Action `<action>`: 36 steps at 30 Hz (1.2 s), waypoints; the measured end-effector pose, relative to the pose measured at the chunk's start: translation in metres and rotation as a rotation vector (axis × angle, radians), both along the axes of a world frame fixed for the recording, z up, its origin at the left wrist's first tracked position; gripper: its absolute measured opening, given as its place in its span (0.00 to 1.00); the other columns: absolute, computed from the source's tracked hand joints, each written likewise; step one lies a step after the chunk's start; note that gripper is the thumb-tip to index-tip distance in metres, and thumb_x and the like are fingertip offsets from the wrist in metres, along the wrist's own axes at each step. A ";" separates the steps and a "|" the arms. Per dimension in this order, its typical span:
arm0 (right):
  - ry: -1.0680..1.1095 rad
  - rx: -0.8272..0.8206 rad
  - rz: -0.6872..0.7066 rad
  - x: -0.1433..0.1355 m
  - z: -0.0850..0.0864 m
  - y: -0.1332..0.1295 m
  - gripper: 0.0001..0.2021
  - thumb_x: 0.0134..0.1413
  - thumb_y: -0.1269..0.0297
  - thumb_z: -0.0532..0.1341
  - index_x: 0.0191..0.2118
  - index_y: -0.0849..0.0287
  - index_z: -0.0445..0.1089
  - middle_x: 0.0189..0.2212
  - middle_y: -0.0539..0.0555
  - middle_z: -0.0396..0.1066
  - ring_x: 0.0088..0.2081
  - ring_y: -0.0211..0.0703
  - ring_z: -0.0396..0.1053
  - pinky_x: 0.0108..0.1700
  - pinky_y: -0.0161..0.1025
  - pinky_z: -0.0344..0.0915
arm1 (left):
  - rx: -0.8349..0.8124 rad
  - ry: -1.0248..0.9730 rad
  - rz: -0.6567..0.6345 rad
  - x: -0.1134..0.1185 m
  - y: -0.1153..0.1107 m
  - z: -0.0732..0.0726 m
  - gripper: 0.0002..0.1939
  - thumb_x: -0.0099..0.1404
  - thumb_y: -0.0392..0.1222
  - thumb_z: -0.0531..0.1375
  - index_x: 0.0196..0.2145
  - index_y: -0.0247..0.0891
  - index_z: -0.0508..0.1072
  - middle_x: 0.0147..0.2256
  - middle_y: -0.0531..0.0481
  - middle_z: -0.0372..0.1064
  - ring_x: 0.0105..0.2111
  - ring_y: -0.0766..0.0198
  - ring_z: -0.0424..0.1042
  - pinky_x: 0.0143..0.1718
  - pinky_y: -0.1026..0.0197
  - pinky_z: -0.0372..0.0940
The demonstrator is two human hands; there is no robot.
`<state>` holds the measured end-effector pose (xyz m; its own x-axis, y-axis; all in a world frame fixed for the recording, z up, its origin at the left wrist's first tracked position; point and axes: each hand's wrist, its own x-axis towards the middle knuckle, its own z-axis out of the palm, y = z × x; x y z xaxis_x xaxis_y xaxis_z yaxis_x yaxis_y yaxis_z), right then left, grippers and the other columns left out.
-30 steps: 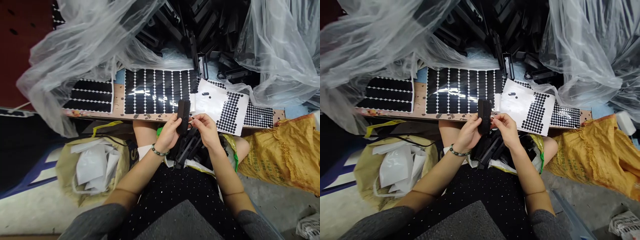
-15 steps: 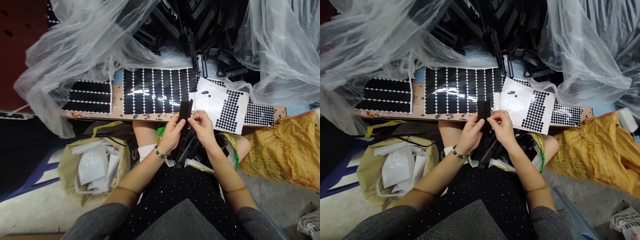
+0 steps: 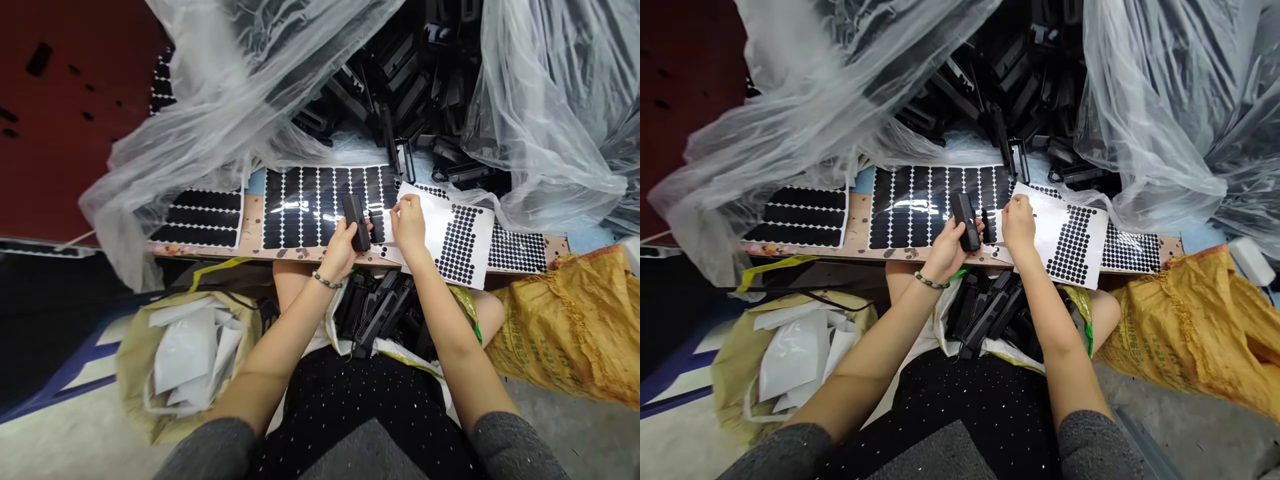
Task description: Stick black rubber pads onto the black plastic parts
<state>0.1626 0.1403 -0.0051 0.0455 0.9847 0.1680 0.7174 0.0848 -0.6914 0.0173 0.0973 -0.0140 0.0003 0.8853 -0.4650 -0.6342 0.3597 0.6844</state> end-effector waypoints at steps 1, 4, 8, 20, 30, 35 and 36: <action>0.008 0.049 0.047 0.000 0.000 -0.005 0.05 0.55 0.71 0.57 0.29 0.55 0.63 0.42 0.58 0.63 0.43 0.47 0.65 0.48 0.46 0.65 | -0.001 -0.024 0.000 0.000 0.000 -0.001 0.07 0.63 0.39 0.61 0.40 0.40 0.68 0.38 0.49 0.77 0.47 0.61 0.76 0.51 0.56 0.68; 0.178 0.153 -0.021 0.006 0.003 -0.014 0.02 0.57 0.65 0.57 0.33 0.54 0.64 0.41 0.56 0.63 0.40 0.45 0.65 0.44 0.43 0.67 | 0.026 -0.082 -0.017 -0.003 -0.004 -0.004 0.09 0.62 0.37 0.62 0.41 0.39 0.71 0.42 0.47 0.77 0.49 0.59 0.75 0.54 0.54 0.67; 0.275 -0.005 -0.239 0.005 0.008 0.002 0.06 0.52 0.64 0.62 0.34 0.56 0.64 0.44 0.56 0.61 0.34 0.40 0.64 0.43 0.44 0.68 | 0.037 -0.103 -0.024 -0.008 -0.011 -0.007 0.10 0.60 0.38 0.64 0.40 0.38 0.73 0.44 0.46 0.76 0.50 0.58 0.75 0.55 0.53 0.67; 0.756 -0.067 -0.069 -0.002 0.033 -0.048 0.11 0.45 0.56 0.67 0.25 0.55 0.67 0.39 0.53 0.66 0.45 0.46 0.65 0.50 0.46 0.66 | 0.174 -0.156 0.009 -0.011 -0.022 0.012 0.19 0.54 0.33 0.66 0.44 0.41 0.71 0.53 0.47 0.74 0.59 0.55 0.68 0.61 0.52 0.63; 0.915 -0.093 -0.017 -0.018 0.064 -0.074 0.17 0.37 0.50 0.72 0.21 0.55 0.68 0.39 0.52 0.66 0.47 0.46 0.66 0.52 0.46 0.66 | 0.386 -0.121 -0.081 -0.014 -0.047 0.036 0.22 0.53 0.36 0.71 0.41 0.46 0.65 0.58 0.53 0.68 0.53 0.58 0.72 0.49 0.58 0.74; 0.878 -0.073 0.026 -0.017 0.066 -0.078 0.16 0.40 0.50 0.71 0.22 0.55 0.69 0.40 0.52 0.66 0.47 0.45 0.66 0.51 0.47 0.67 | 0.435 -0.101 -0.105 -0.015 -0.051 0.042 0.23 0.53 0.37 0.72 0.41 0.46 0.65 0.54 0.53 0.72 0.54 0.57 0.72 0.47 0.57 0.75; 0.862 -0.066 0.030 -0.017 0.066 -0.079 0.16 0.41 0.50 0.71 0.22 0.55 0.69 0.40 0.52 0.66 0.47 0.45 0.67 0.51 0.47 0.68 | 0.440 -0.097 -0.103 -0.014 -0.051 0.044 0.23 0.53 0.37 0.72 0.41 0.46 0.65 0.54 0.53 0.72 0.54 0.57 0.72 0.47 0.57 0.75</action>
